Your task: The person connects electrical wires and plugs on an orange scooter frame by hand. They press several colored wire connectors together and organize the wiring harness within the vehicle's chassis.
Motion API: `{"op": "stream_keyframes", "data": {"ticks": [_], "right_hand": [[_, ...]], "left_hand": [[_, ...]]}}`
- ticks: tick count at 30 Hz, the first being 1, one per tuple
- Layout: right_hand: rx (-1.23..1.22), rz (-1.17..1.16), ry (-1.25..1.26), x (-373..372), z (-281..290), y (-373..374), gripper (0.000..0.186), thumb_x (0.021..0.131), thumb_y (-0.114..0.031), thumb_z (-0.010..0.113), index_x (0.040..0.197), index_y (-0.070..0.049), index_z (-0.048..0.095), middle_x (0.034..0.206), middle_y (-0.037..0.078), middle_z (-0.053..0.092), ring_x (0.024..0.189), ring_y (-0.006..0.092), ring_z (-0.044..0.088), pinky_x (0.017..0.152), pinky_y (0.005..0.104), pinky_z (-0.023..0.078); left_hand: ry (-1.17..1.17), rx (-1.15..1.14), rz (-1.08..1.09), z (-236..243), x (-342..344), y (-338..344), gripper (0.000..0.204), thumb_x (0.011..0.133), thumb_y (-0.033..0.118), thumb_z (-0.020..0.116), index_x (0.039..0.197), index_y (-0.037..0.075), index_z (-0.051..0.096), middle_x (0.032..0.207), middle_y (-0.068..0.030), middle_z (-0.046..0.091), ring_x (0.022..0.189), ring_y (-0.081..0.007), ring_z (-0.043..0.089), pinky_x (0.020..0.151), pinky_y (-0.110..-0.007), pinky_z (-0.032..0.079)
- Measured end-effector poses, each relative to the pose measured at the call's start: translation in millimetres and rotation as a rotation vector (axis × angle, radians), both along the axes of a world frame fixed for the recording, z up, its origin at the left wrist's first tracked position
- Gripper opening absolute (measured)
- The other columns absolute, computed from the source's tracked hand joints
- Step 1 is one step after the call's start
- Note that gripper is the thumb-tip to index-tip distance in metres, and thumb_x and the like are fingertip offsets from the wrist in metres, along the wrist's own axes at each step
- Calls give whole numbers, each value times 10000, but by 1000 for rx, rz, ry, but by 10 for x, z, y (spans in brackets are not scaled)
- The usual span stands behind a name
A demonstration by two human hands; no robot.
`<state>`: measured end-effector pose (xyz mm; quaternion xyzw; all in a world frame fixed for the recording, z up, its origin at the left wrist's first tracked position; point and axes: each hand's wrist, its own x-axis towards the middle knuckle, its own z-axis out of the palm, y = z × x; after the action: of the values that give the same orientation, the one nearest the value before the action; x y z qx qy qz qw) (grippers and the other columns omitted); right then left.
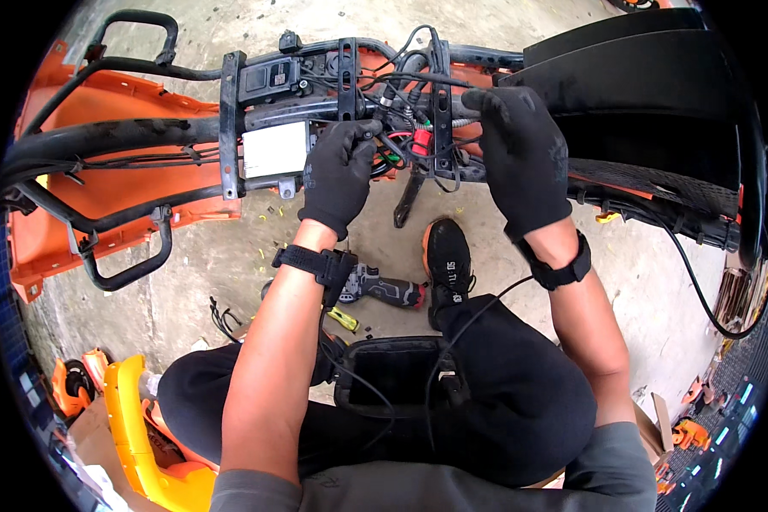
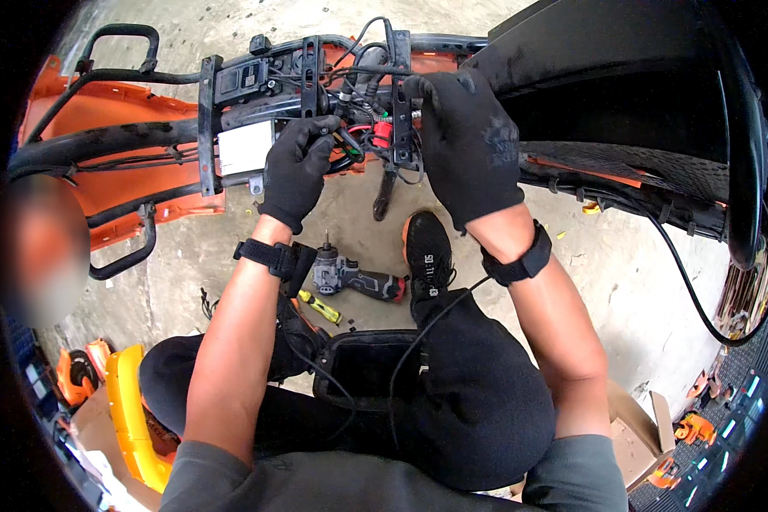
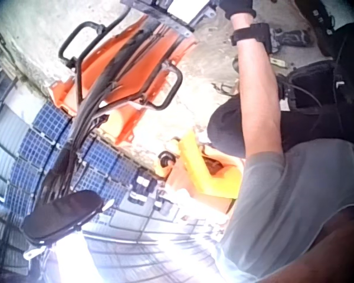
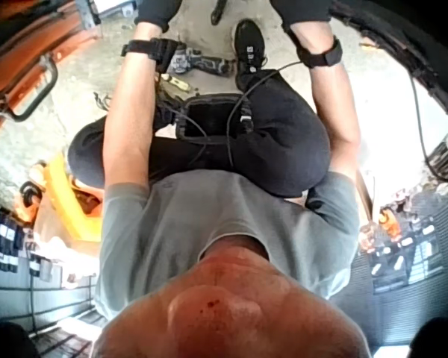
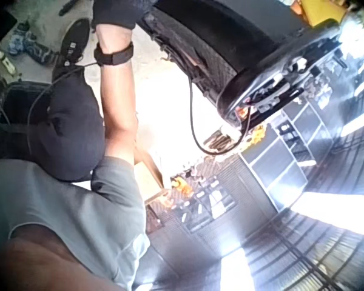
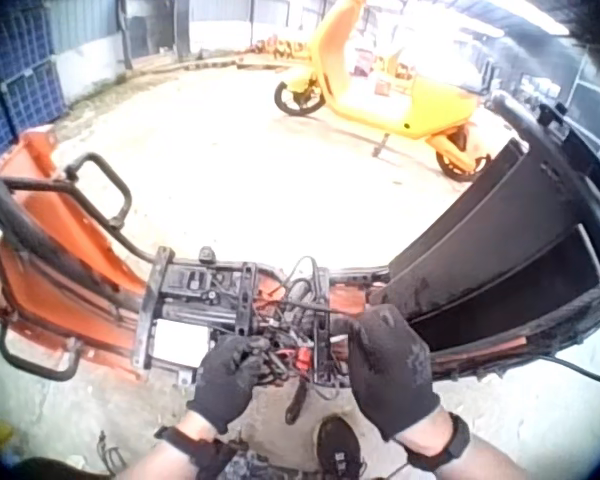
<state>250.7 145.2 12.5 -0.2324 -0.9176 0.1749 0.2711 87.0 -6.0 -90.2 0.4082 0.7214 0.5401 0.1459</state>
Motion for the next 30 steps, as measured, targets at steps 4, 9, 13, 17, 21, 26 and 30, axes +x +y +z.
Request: {"op": "stream_keyframes", "data": {"ticks": [4, 9, 13, 17, 21, 26, 30], "right_hand": [[136, -49, -248, -95, -32, 6, 279, 759, 6, 662, 1033, -49, 652, 1165, 135, 595, 990, 328, 630, 824, 448, 527], [454, -48, -351, -145, -352, -125, 210, 779, -64, 643, 984, -99, 672, 1174, 97, 573, 1175, 359, 517, 865, 443, 495], [217, 65, -375, -160, -406, -150, 105, 832, -162, 625, 900, -88, 656, 1006, 144, 610, 1024, 365, 587, 790, 454, 506], [-125, 78, -452, -328, -331, -197, 205, 934, -237, 584, 948, -40, 643, 896, 214, 651, 882, 406, 643, 749, 498, 504], [-207, -40, -597, -508, -480, -211, 304, 979, -313, 549, 947, -25, 639, 917, 246, 671, 875, 428, 656, 749, 509, 504], [-181, -45, -490, -556, -533, -183, 345, 951, -354, 603, 918, -15, 658, 865, 238, 675, 873, 419, 661, 758, 494, 514], [-189, -55, -428, -591, -684, -129, 350, 935, -340, 638, 877, 5, 662, 819, 228, 673, 815, 399, 663, 724, 459, 514]], "left_hand": [[-108, -8, -35, -1, -45, -16, 235, 864, 33, 614, 1087, 40, 689, 1024, -139, 677, 953, -300, 650, 850, -372, 507], [156, -118, -170, 45, -65, -17, 353, 889, -3, 575, 1217, 74, 681, 1101, -146, 662, 1022, -295, 632, 901, -375, 496], [128, -161, -182, 72, -71, -16, 359, 890, -2, 580, 1223, 84, 684, 1086, -159, 653, 1016, -338, 622, 892, -387, 497], [124, -151, -168, 48, -78, -28, 349, 894, 8, 586, 1220, 83, 685, 1047, -153, 646, 989, -338, 621, 871, -388, 500], [169, -125, -167, 37, -59, -21, 327, 876, 31, 609, 1185, 94, 697, 1008, -148, 638, 965, -353, 618, 838, -420, 505], [197, -151, -146, 24, -27, -56, 334, 865, 56, 630, 1184, 125, 702, 1002, -150, 627, 957, -365, 617, 816, -436, 509], [195, -182, -139, 28, -7, -63, 339, 866, 61, 628, 1190, 130, 700, 1003, -153, 620, 949, -366, 619, 807, -440, 510]]}}
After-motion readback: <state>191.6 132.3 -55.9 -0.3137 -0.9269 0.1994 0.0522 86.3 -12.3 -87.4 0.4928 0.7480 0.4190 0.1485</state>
